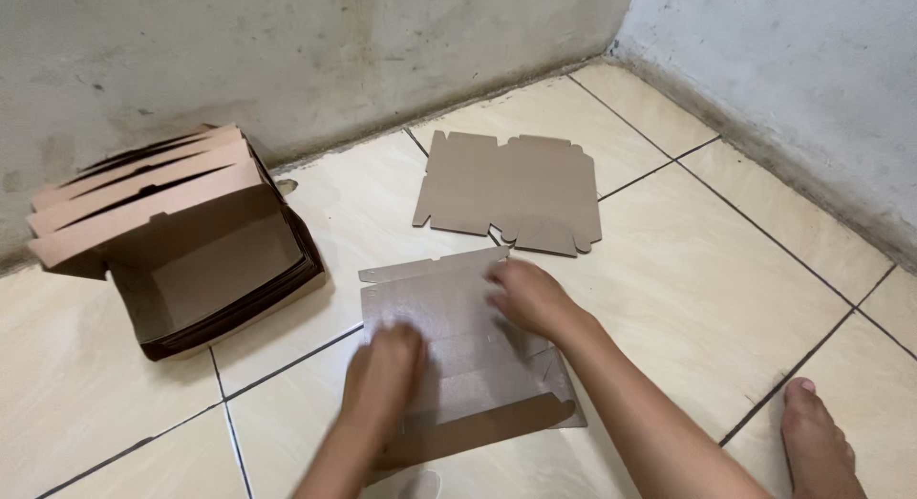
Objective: The person assembles flat cardboard pieces into small rectangular boxes by folding the sides and tucking the tabs into slots. The person repeats this process for multiple boxes, stacking the finished ones on the floor.
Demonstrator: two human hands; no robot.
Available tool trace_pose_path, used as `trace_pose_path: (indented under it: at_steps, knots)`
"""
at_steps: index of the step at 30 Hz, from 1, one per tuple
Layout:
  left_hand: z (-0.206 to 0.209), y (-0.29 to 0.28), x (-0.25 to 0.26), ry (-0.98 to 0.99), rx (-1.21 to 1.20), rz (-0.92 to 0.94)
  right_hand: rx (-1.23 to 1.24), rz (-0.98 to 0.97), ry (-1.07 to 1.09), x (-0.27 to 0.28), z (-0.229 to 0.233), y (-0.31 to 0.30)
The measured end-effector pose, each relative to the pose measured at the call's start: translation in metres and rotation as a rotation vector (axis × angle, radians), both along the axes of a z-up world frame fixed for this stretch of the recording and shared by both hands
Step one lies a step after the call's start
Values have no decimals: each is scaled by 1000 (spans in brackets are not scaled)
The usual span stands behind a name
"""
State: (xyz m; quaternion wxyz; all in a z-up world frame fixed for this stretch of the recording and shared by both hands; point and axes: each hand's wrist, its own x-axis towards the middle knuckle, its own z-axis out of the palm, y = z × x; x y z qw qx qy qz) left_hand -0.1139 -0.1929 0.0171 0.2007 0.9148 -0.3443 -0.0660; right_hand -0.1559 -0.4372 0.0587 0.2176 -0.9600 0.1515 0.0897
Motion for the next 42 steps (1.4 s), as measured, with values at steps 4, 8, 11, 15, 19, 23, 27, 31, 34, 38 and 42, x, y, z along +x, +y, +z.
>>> trace_pose_path:
  at_steps: [4, 8, 11, 15, 19, 23, 27, 31, 34, 38, 42]
  knots:
    - [-13, -50, 74, -157, -54, 9, -24, 101, -172, 56, -31, -3]
    - [-20, -73, 109, -54, 77, -21, -52, 166, -93, 82, -45, -6]
    - [-14, -77, 118, 108, 166, -29, -94, 171, -10, 87, -44, -5]
    - [-9, -82, 119, 178, 269, -28, -101, 115, 172, 87, -38, -2]
    - [-15, -87, 118, 93, 280, -75, -88, 180, 67, 78, -40, -7]
    - [-15, -87, 117, -28, 213, -116, -133, 248, -40, 75, -50, -9]
    - [-6, -82, 109, -10, 247, -90, -182, 276, -205, 70, -54, -4]
    - [-3, -74, 93, -134, 141, -65, -277, 244, -308, 52, -53, 5]
    - [-9, -69, 81, -247, 92, -45, -427, 250, -463, 34, -58, 15]
    - [-24, -67, 63, -397, 138, -10, -554, 249, -623, 19, -74, 29]
    - [-37, -61, 48, -398, 179, -14, -513, 294, -685, 3, -86, 29]
